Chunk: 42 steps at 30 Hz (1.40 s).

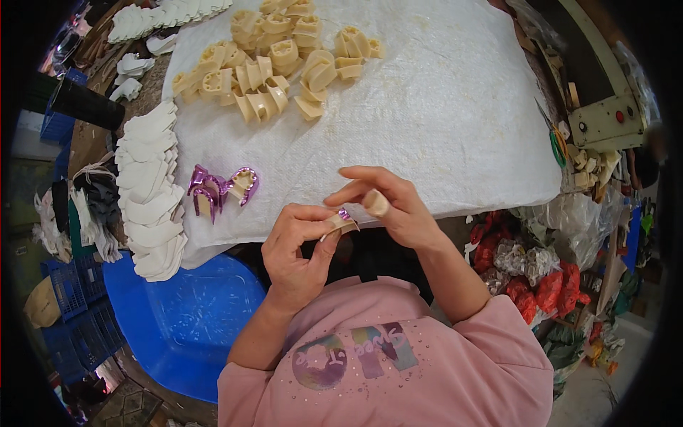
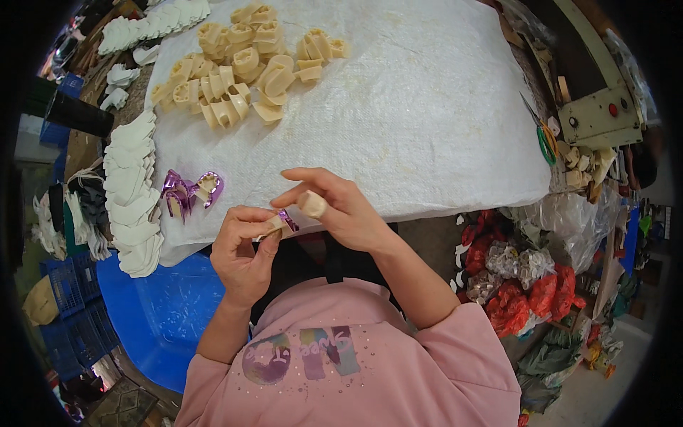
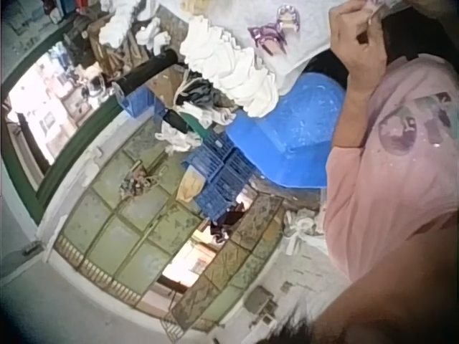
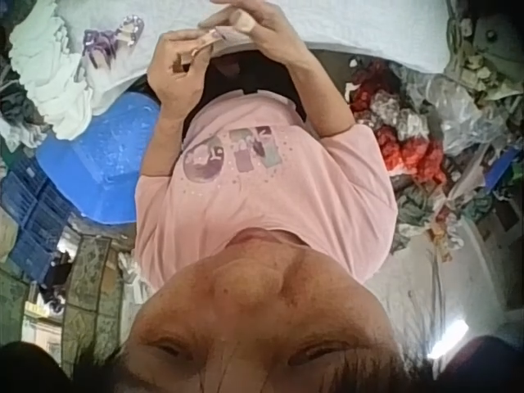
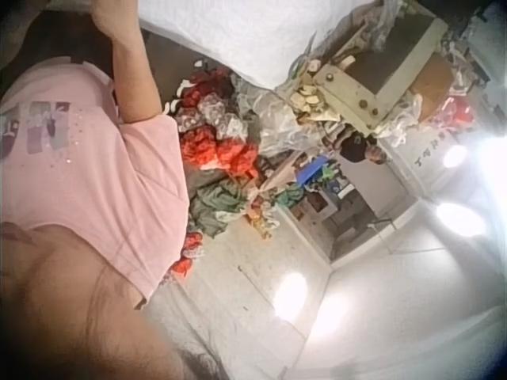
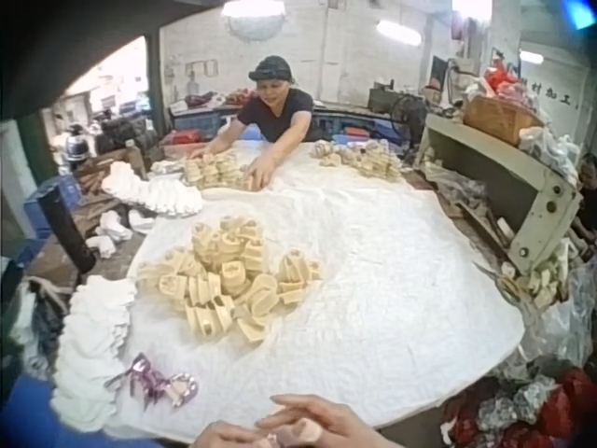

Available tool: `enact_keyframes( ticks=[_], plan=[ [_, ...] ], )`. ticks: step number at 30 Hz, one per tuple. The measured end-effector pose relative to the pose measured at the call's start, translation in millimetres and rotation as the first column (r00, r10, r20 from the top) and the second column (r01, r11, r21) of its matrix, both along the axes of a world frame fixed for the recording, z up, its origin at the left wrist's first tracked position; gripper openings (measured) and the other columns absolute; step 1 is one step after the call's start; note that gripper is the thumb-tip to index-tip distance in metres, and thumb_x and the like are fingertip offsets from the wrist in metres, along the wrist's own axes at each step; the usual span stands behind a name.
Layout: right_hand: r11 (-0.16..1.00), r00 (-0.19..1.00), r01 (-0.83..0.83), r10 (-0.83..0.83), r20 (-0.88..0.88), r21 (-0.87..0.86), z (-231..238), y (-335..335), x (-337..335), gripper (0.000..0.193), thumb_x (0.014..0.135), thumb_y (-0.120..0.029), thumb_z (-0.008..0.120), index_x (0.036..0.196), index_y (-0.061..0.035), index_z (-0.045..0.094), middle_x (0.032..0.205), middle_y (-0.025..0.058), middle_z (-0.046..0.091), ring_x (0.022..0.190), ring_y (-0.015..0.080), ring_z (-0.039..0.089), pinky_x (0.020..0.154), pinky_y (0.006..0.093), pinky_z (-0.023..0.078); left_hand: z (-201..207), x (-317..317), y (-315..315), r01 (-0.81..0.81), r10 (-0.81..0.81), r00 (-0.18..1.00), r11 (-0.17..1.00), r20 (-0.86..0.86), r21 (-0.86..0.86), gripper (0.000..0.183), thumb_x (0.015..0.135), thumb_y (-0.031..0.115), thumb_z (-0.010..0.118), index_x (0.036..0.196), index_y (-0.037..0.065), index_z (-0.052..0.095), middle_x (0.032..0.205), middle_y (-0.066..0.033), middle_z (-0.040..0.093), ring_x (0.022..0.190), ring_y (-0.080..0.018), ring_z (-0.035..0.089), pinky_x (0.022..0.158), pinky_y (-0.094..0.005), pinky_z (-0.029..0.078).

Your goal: Manually fitting and assembling different white and tan shoe sole or heel components together on a workbench.

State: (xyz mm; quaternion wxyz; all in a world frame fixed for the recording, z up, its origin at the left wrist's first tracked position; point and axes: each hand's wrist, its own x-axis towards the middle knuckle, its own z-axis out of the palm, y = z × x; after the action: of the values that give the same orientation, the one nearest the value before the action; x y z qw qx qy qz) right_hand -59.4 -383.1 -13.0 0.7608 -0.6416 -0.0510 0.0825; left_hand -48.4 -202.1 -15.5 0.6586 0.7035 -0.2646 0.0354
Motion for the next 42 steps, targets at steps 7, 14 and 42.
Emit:
enact_keyframes(
  ticks=[7,14,42],
  plan=[
    [1.000,0.955,0.029,-0.024,0.295,-0.011,-4,17,-8,0.013,0.087,-0.008,0.054,0.100,-0.0095,0.057,0.106,0.0063,0.052,0.105,0.0240,0.043,0.092,0.0350,0.035,2,-4,-12,-0.050,-0.033,0.935,0.973,-0.352,-0.224,0.010,0.079,-0.002,0.066,0.086,-0.001,0.058,0.096,-0.0116,0.059,0.088,-0.0141,0.057,0.074,-0.0244,0.046],
    [0.985,0.960,0.172,-0.165,0.227,-0.013,2,25,-4,0.014,0.079,-0.006,0.059,0.092,-0.0072,0.053,0.096,0.0076,0.051,0.092,0.0242,0.043,0.081,0.0334,0.036,10,-3,-14,-0.059,-0.044,0.924,0.965,-0.380,-0.255,0.010,0.080,0.001,0.066,0.086,-0.001,0.058,0.097,-0.0111,0.058,0.090,-0.0128,0.056,0.077,-0.0261,0.047],
    [0.972,0.929,0.064,0.024,0.370,-0.225,13,9,-1,0.045,0.069,-0.010,0.074,0.110,-0.0060,0.057,0.095,0.0069,0.059,0.081,0.0207,0.056,0.074,0.0312,0.046,17,6,-5,0.280,-0.451,0.668,0.890,-0.592,-0.361,0.056,0.091,0.029,0.040,0.136,-0.002,0.026,0.115,-0.0127,0.049,0.095,-0.0176,0.052,0.083,-0.0289,0.042]
  ],
)
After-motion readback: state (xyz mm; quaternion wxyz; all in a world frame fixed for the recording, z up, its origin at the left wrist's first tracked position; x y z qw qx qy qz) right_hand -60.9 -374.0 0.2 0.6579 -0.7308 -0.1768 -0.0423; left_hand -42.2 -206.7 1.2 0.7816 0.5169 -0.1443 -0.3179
